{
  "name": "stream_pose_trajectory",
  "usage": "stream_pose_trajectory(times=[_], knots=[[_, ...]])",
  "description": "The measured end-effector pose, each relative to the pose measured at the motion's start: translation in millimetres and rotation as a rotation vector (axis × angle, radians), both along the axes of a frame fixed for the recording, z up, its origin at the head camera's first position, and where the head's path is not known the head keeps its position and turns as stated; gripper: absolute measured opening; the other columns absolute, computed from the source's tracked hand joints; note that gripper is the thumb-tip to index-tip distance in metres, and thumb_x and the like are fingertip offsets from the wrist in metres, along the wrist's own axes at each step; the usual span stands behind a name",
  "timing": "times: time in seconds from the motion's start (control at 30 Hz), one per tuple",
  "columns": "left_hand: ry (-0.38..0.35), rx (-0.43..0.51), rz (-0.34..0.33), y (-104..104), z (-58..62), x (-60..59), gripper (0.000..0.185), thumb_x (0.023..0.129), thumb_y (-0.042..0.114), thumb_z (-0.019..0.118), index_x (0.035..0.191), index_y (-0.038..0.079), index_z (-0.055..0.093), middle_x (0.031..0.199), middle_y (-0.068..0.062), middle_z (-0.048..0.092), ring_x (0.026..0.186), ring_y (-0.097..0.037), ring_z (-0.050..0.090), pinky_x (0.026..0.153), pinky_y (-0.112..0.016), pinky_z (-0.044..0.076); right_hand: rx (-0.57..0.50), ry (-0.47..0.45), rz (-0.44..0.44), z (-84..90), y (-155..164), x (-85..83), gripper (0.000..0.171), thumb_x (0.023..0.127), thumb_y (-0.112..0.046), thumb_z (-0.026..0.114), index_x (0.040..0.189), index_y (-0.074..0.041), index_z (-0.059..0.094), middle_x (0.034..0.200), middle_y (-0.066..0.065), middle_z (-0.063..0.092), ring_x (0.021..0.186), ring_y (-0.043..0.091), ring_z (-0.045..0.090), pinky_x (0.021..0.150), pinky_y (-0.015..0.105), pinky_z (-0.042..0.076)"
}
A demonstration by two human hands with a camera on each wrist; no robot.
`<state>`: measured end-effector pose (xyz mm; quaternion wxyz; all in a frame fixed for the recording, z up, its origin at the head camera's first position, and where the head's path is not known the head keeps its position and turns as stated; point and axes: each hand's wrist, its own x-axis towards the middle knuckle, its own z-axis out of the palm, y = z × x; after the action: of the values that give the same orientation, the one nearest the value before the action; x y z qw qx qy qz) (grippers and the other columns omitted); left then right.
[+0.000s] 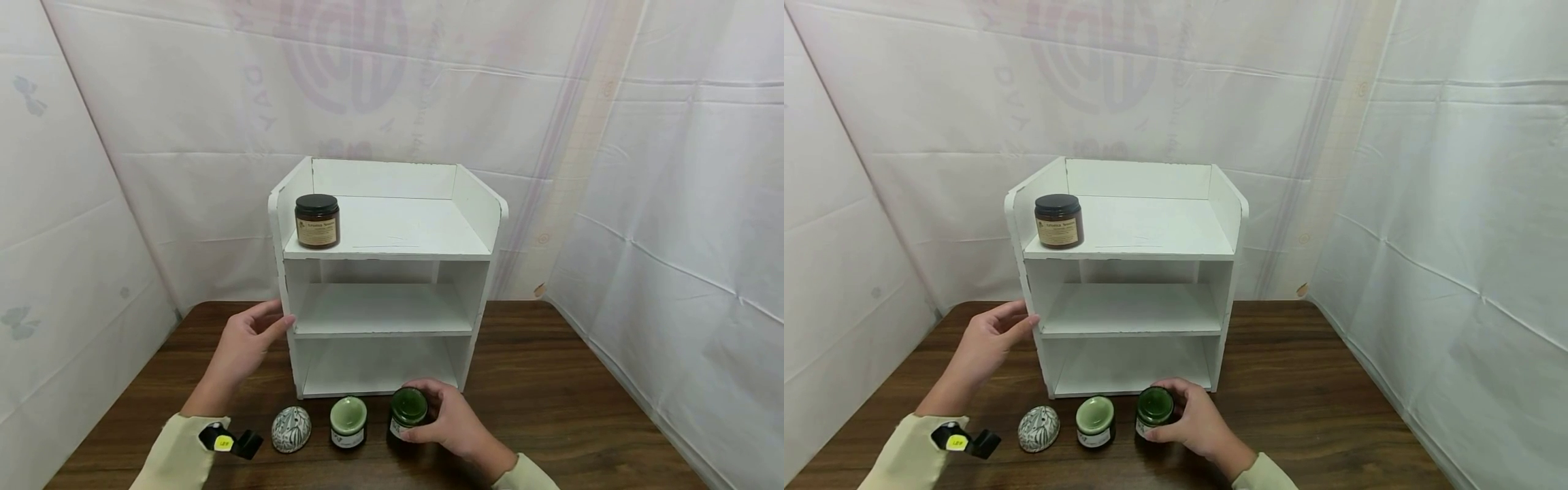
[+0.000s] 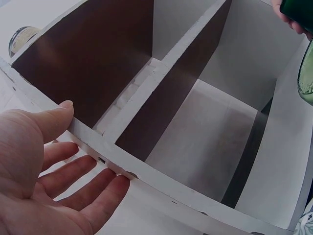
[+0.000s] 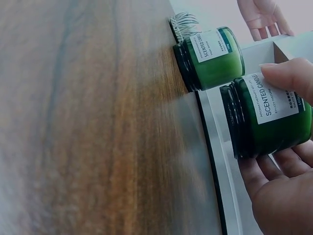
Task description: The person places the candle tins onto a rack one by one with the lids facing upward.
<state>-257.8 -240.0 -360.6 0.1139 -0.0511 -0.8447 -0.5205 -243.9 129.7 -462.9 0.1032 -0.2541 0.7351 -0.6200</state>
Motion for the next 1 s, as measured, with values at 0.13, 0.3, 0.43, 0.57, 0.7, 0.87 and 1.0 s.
stream_pose_trajectory(times=[0.13,0.3,0.43,0.57,0.7,0.87,1.0], knots=[[0.008,-0.007,0.002,0.0,-0.6,-0.5,0.066,0.099,0.051,0.064,0.150,0.011,0.053,0.143,-0.016,0.061,0.129,-0.033,0.059,0.102,-0.049,0.051,-0.015,-0.004,-0.006,0.3,0.2,-0.2,0.066,0.073,-0.001,0.088,0.132,0.004,0.059,0.126,0.020,0.067,0.107,0.011,0.069,0.094,0.022,0.053],[0.013,-0.009,0.001,0.0,-0.9,-0.7,0.065,0.099,0.051,0.064,0.150,0.011,0.053,0.144,-0.016,0.061,0.129,-0.033,0.059,0.102,-0.050,0.051,-0.019,0.006,-0.009,1.6,1.2,-0.7,0.065,0.073,-0.001,0.088,0.131,0.004,0.058,0.125,0.020,0.067,0.104,0.011,0.070,0.093,0.022,0.054],[0.010,-0.002,-0.002,0.0,-0.9,-0.3,0.065,0.099,0.051,0.064,0.150,0.012,0.053,0.144,-0.016,0.060,0.129,-0.033,0.059,0.102,-0.051,0.051,-0.021,0.020,-0.013,3.2,1.6,-0.9,0.065,0.073,-0.002,0.088,0.131,0.005,0.058,0.125,0.021,0.066,0.103,0.011,0.070,0.092,0.023,0.055],[0.012,-0.002,-0.001,-0.1,-1.1,-0.3,0.065,0.099,0.051,0.064,0.150,0.012,0.052,0.144,-0.015,0.061,0.129,-0.033,0.059,0.102,-0.051,0.051,-0.023,0.034,-0.028,4.8,1.1,-1.0,0.065,0.072,-0.002,0.088,0.130,0.005,0.059,0.124,0.021,0.067,0.102,0.011,0.070,0.091,0.024,0.055],[0.015,-0.004,-0.002,-0.3,-2.1,-1.2,0.065,0.099,0.051,0.063,0.150,0.011,0.052,0.144,-0.016,0.060,0.129,-0.033,0.059,0.102,-0.050,0.051,-0.028,0.035,-0.036,5.1,0.5,-1.1,0.065,0.071,-0.002,0.088,0.129,0.005,0.059,0.124,0.021,0.067,0.102,0.011,0.070,0.090,0.024,0.056],[0.011,-0.002,-0.001,-0.2,-2.3,-1.5,0.066,0.099,0.051,0.063,0.150,0.011,0.052,0.145,-0.016,0.060,0.130,-0.034,0.058,0.103,-0.053,0.050,-0.033,0.024,-0.042,4.6,0.0,-1.1,0.066,0.071,-0.001,0.088,0.129,0.005,0.059,0.123,0.020,0.067,0.101,0.012,0.070,0.088,0.024,0.057],[0.010,-0.002,0.001,0.4,-1.5,-1.1,0.066,0.099,0.052,0.063,0.151,0.011,0.052,0.146,-0.016,0.059,0.131,-0.034,0.058,0.104,-0.053,0.050,-0.038,0.005,-0.069,5.2,-0.7,-1.3,0.065,0.071,0.000,0.087,0.128,0.006,0.058,0.121,0.017,0.067,0.101,0.014,0.070,0.085,0.026,0.058]])
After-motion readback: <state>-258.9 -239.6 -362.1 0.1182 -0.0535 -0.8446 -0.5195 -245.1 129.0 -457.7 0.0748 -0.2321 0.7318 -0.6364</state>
